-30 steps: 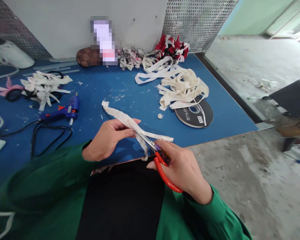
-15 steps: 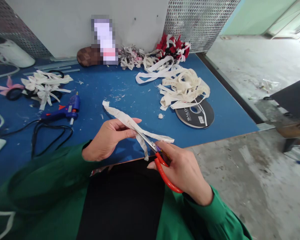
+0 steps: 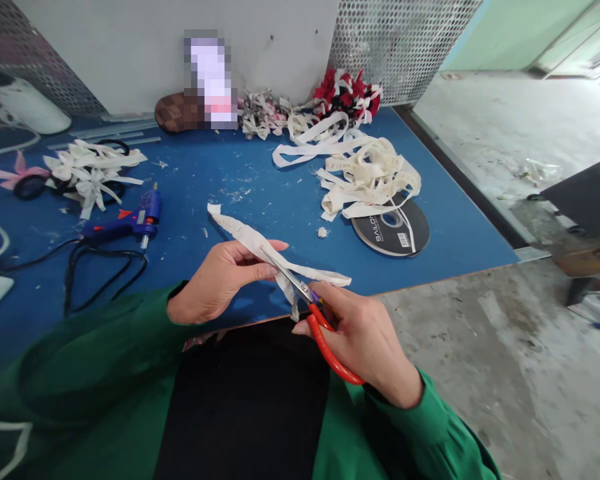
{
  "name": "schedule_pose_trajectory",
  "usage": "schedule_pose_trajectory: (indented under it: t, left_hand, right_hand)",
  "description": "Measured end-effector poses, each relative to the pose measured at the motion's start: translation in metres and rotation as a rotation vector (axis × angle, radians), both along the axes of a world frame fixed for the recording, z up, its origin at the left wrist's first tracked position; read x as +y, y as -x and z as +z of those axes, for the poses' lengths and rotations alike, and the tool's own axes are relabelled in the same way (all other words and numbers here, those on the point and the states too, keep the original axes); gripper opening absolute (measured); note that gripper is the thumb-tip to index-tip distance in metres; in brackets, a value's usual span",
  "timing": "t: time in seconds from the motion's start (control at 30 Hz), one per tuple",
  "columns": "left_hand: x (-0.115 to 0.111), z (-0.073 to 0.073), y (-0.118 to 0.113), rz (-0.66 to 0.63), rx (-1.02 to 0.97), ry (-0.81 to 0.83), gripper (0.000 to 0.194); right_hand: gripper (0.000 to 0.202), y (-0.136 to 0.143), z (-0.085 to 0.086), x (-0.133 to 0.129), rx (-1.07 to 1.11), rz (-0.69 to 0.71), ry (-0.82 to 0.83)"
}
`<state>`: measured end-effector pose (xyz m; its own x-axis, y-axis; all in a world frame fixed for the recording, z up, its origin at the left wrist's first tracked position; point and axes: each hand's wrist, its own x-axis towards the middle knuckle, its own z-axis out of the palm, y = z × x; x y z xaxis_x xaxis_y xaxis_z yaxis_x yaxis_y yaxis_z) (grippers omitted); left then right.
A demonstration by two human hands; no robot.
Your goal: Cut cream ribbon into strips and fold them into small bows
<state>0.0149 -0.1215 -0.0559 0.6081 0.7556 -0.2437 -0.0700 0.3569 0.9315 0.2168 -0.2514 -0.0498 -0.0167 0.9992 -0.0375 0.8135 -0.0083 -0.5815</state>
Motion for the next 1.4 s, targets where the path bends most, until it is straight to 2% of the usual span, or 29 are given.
schedule_pose_trajectory:
  t: [0.23, 0.47, 0.73, 1.0, 1.4]
  left_hand:
    - [0.0030, 0.0062, 0.0014, -0.029, 0.002, 0.009, 0.036]
    - [0.0063, 0.0041, 0.0022, 0.103, -0.039, 0.030, 0.026]
    - [0.0065, 0.0054, -0.0004, 0.136, -0.060, 0.024, 0.023]
    - [0.0070, 0.0068, -0.0024, 0.137, -0.051, 0.034, 0.025]
    - [0.0076, 0.0030, 0.0004, 0.067, -0.033, -0.007, 0.027]
  right_hand:
    - [0.044, -0.0028, 0.0026, -0.0024, -0.054, -0.008, -0.061]
    - [0.048, -0.0059, 0.0015, -0.0065, -0.107, -0.007, -0.077]
    - [0.047, -0.0042, 0.0025, -0.0051, -0.091, -0.021, -0.075]
    - [0.048, -0.0068, 0.0013, -0.0041, -0.005, -0.028, -0.015]
    - [0.047, -0.0071, 0.0034, -0.0025, 0.032, -0.041, 0.036]
